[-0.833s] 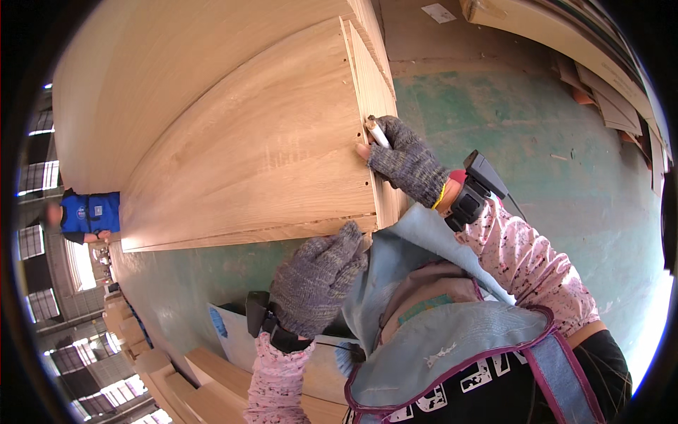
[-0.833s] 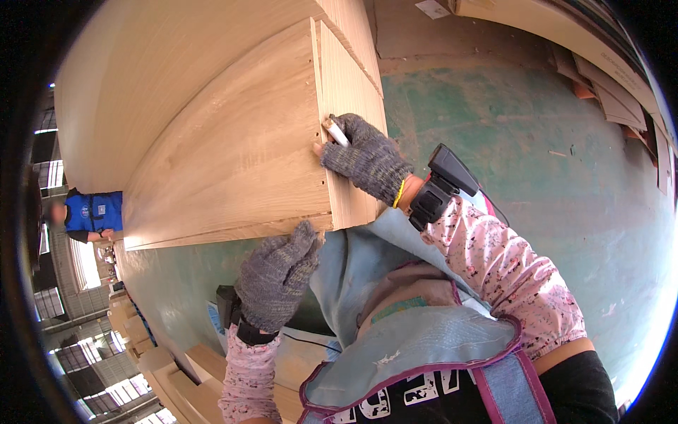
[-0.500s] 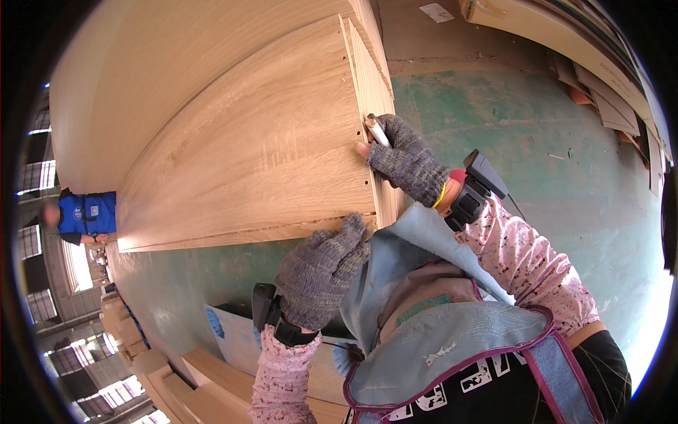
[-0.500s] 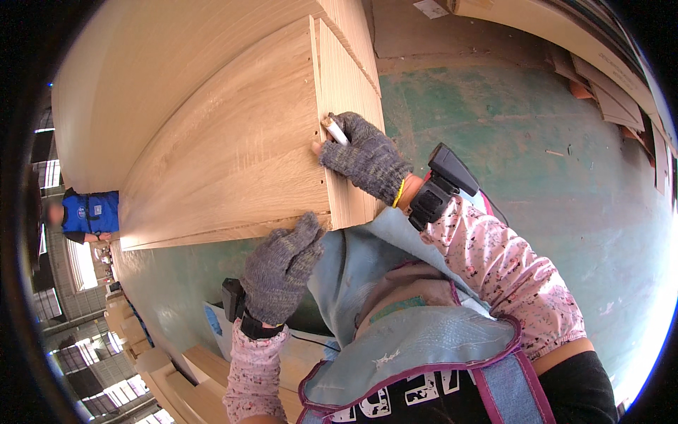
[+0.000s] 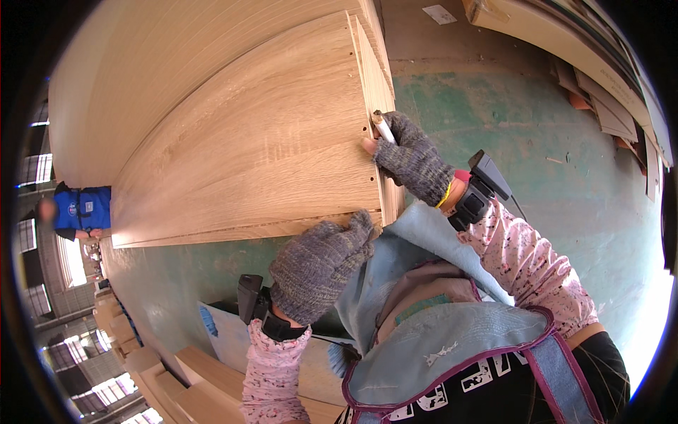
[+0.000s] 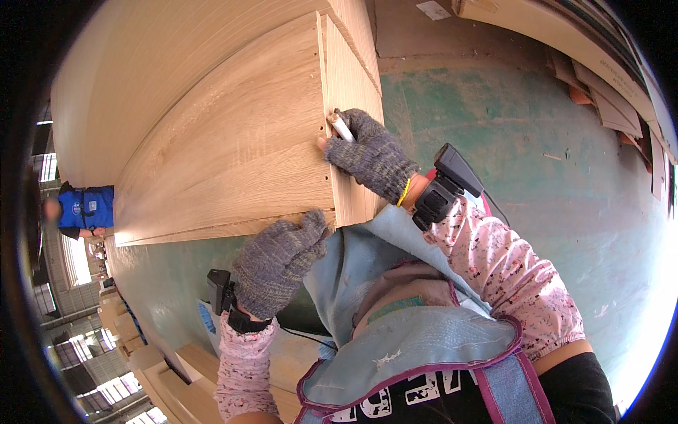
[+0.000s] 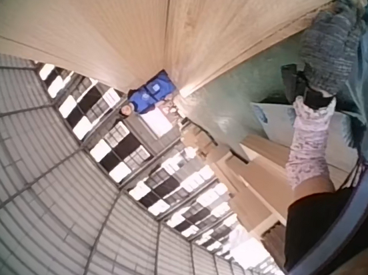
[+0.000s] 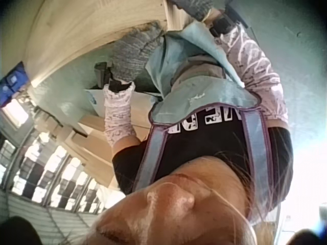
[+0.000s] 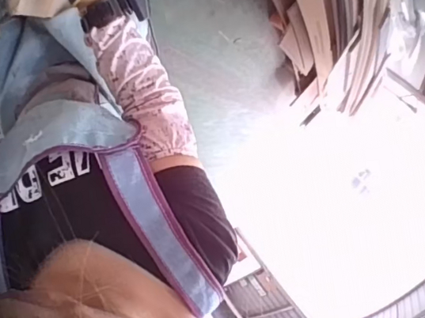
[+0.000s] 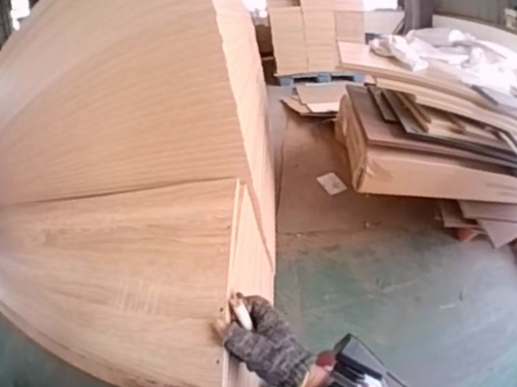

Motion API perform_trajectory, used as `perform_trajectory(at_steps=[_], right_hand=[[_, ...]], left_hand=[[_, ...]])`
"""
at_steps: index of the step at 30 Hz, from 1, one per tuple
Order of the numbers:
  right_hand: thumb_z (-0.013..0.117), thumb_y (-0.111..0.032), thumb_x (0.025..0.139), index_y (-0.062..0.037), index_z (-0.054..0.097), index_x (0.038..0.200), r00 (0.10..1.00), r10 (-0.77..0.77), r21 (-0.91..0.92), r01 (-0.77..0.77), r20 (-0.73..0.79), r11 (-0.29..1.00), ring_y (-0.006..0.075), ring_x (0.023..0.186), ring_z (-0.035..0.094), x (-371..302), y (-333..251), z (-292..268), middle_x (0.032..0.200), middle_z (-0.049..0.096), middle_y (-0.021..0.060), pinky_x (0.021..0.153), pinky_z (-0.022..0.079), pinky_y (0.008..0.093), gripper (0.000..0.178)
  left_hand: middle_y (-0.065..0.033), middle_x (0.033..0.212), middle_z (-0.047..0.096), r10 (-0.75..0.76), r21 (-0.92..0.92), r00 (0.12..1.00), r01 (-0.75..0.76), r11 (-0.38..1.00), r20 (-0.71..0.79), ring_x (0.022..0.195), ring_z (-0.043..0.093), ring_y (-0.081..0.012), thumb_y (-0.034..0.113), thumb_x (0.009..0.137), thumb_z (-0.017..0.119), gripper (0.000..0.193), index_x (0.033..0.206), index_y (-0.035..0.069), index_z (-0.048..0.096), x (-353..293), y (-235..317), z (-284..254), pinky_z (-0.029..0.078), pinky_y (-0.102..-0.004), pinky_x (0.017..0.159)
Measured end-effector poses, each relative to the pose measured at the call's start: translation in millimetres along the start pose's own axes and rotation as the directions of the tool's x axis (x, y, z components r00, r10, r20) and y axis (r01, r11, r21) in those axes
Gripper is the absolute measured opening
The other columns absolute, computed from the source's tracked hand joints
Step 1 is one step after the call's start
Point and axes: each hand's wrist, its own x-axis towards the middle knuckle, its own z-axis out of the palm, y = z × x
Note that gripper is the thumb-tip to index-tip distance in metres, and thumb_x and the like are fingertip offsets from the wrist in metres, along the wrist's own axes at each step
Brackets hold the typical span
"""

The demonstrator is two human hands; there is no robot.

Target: The person lifts a wooden panel from a stack, places it onto a work surface, and applies a white substance into pre-drilled holes using a small tube. They then move the panel to a separate stack and repeat the process with another board.

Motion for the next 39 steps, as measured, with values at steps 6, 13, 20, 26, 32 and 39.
perform_trajectory(at_steps=[6,13,20,26,32,39], right_hand=[[0.072,-0.041,0.082,-0.0088,0.056,0.104,0.999,-0.030,0.000,0.030,-0.013,1.000,0.0073,0.063,0.053,0.3,3.9,-0.1,0.076,0.055,0.0004,0.054,0.046,0.0245,0.042],[0.071,-0.041,0.083,-0.0089,0.057,0.099,0.999,-0.032,-0.058,0.031,-0.004,0.998,0.0077,0.066,0.054,2.0,1.6,-1.8,0.076,0.056,0.0000,0.059,0.047,0.0255,0.039],[0.070,-0.031,0.085,-0.0100,0.052,0.101,0.999,-0.048,-0.010,0.048,-0.001,0.999,0.0046,0.059,0.049,1.4,0.2,-0.7,0.074,0.050,-0.0029,0.049,0.041,0.0207,0.032],[0.070,-0.030,0.086,-0.0098,0.052,0.100,0.999,-0.047,0.001,0.047,0.016,0.999,0.0046,0.060,0.049,0.1,1.1,-1.9,0.075,0.051,-0.0023,0.050,0.042,0.0210,0.031],[0.071,-0.038,0.083,-0.0086,0.055,0.097,1.000,0.000,-0.022,0.001,0.011,1.000,0.0072,0.068,0.053,1.1,0.2,-2.7,0.077,0.055,-0.0006,0.062,0.047,0.0261,0.036],[0.072,-0.038,0.083,-0.0087,0.055,0.095,0.999,-0.044,-0.018,0.044,-0.001,0.999,0.0070,0.065,0.053,1.5,0.9,-0.1,0.076,0.055,-0.0010,0.060,0.047,0.0255,0.036]], left_hand=[[-0.0088,0.087,0.063,-0.018,0.226,0.996,-0.002,0.974,0.086,0.076,0.061,-0.0252,0.024,0.078,0.069,0.042,0.117,0.011,0.062,-4.6,-1.8,9.3,0.051,-0.0371,0.062],[-0.0042,0.075,0.058,0.043,0.100,0.998,-0.038,0.994,-0.047,0.064,0.062,-0.0225,0.031,0.080,0.068,0.035,0.111,0.015,0.066,-5.4,-9.7,14.6,0.051,-0.0359,0.054],[-0.0120,0.102,0.067,-0.068,-0.119,0.994,0.057,0.991,-0.087,0.080,0.061,-0.0294,0.015,0.077,0.071,0.042,0.118,0.010,0.064,-2.8,0.1,8.7,0.051,-0.0392,0.071],[-0.0115,0.102,0.065,-0.023,-0.046,1.000,0.023,0.999,-0.001,0.084,0.060,-0.0293,0.015,0.077,0.070,0.038,0.115,0.010,0.064,0.9,-5.3,8.7,0.051,-0.0396,0.072],[-0.0070,0.085,0.063,0.080,-0.051,0.990,-0.086,0.995,-0.113,0.074,0.062,-0.0245,0.025,0.076,0.072,0.037,0.111,0.014,0.067,-7.2,-13.3,10.8,0.051,-0.0367,0.063],[-0.0101,0.098,0.067,-0.217,-0.366,0.959,0.138,0.920,-0.184,0.084,0.064,-0.0267,0.018,0.078,0.072,0.035,0.112,0.009,0.067,-17.1,3.2,25.3,0.053,-0.0373,0.074]])
